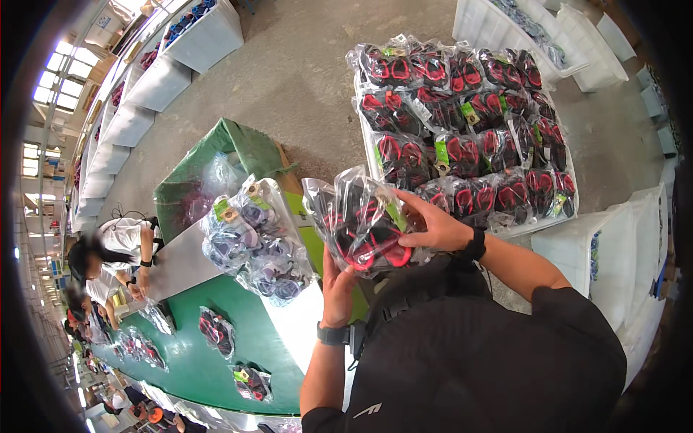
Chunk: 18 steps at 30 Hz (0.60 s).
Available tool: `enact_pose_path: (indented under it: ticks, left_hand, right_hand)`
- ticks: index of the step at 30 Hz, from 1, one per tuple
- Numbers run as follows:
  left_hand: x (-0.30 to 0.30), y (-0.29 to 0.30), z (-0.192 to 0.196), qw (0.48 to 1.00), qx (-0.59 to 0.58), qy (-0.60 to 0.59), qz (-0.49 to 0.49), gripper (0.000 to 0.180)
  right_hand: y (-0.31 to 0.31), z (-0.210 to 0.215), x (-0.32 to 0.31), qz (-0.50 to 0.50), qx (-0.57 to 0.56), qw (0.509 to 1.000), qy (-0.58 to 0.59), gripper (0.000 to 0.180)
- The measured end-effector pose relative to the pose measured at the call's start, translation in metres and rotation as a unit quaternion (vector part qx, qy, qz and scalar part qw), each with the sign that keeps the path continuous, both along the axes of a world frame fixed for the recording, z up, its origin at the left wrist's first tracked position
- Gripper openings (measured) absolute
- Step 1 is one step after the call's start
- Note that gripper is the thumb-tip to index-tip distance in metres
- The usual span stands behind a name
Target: The person repeatedly picks packaged sandals from a white bin and places them onto a green conveyor belt. The person handles the items one at a time and moves them along the belt for downstream processing.
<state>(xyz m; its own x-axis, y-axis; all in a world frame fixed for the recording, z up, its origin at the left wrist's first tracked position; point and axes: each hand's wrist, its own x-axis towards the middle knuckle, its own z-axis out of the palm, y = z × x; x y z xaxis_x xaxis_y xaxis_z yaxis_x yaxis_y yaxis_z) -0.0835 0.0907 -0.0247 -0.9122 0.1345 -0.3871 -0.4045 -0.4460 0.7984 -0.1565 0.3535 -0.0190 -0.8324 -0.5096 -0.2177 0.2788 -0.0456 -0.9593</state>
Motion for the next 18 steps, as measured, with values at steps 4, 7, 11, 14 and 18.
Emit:
enact_pose_path:
  ticks: [4, 7, 11, 14, 18]
  left_hand:
    - [-0.004, 0.014, 0.007, 0.999, 0.014, -0.012, 0.034, 0.067]
    - [-0.004, 0.021, 0.007, 0.997, -0.015, -0.011, 0.071, 0.070]
    - [-0.007, 0.031, 0.007, 0.990, -0.099, 0.037, 0.099, 0.081]
    - [-0.009, 0.039, 0.014, 0.971, -0.206, 0.078, 0.089, 0.081]
    - [-0.010, 0.049, 0.033, 0.946, -0.299, 0.104, 0.069, 0.080]
  right_hand:
    - [0.011, 0.011, -0.006, 0.032, 0.034, 0.999, 0.027, 0.105]
    - [0.011, 0.011, -0.010, 0.040, 0.060, 0.995, 0.076, 0.102]
    - [0.009, 0.007, -0.015, -0.008, 0.025, 0.998, 0.060, 0.090]
    - [0.014, 0.007, -0.021, -0.027, -0.014, 1.000, 0.008, 0.072]
    - [0.028, 0.008, -0.029, 0.028, 0.008, 0.999, -0.030, 0.059]
